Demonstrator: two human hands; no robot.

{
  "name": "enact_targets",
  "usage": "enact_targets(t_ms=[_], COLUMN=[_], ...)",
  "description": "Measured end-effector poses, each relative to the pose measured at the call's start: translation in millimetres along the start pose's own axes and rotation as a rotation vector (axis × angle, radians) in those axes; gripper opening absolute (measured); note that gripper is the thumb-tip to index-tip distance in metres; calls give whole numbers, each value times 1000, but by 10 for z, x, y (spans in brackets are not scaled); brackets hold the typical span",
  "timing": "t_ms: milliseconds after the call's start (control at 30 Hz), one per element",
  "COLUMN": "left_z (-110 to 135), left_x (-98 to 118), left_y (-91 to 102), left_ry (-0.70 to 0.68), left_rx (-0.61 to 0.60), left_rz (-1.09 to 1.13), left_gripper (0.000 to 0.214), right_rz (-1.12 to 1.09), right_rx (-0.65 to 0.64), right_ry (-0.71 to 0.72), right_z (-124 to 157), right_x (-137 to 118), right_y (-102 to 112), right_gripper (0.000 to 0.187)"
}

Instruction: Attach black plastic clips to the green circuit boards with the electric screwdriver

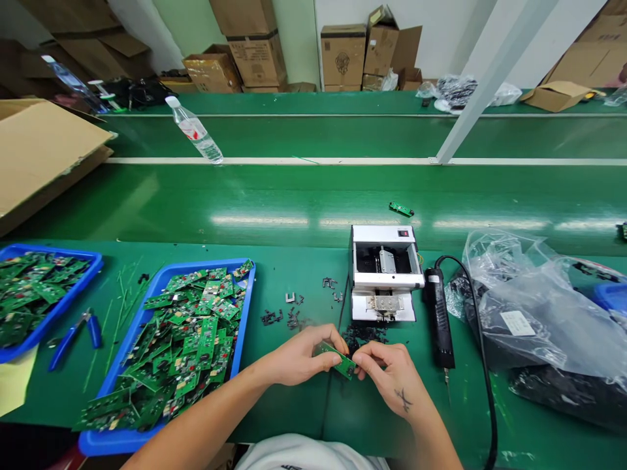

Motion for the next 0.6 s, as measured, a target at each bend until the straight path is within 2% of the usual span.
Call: enact_targets(t_ms=[267,600], left_z=[26,19], left_x=[67,29], left_y=[28,-2], left_ry=[-35,-1], left_rx=[41,14], left_rz=[-57,-7], left_gripper=[15,16], right_rz=[-30,-34], right_rx=[15,30], right_ry=[-4,15], right_z=[-12,20], right_x=[16,3], right_y=[-4,1], right_gripper=[34,34])
Point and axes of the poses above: each hand's wrist, its own z-axis away from the middle knuckle, its own y-axis out of the back of the hand, x = y × z, the point moved 5 cm from there along -z, towards the middle knuckle
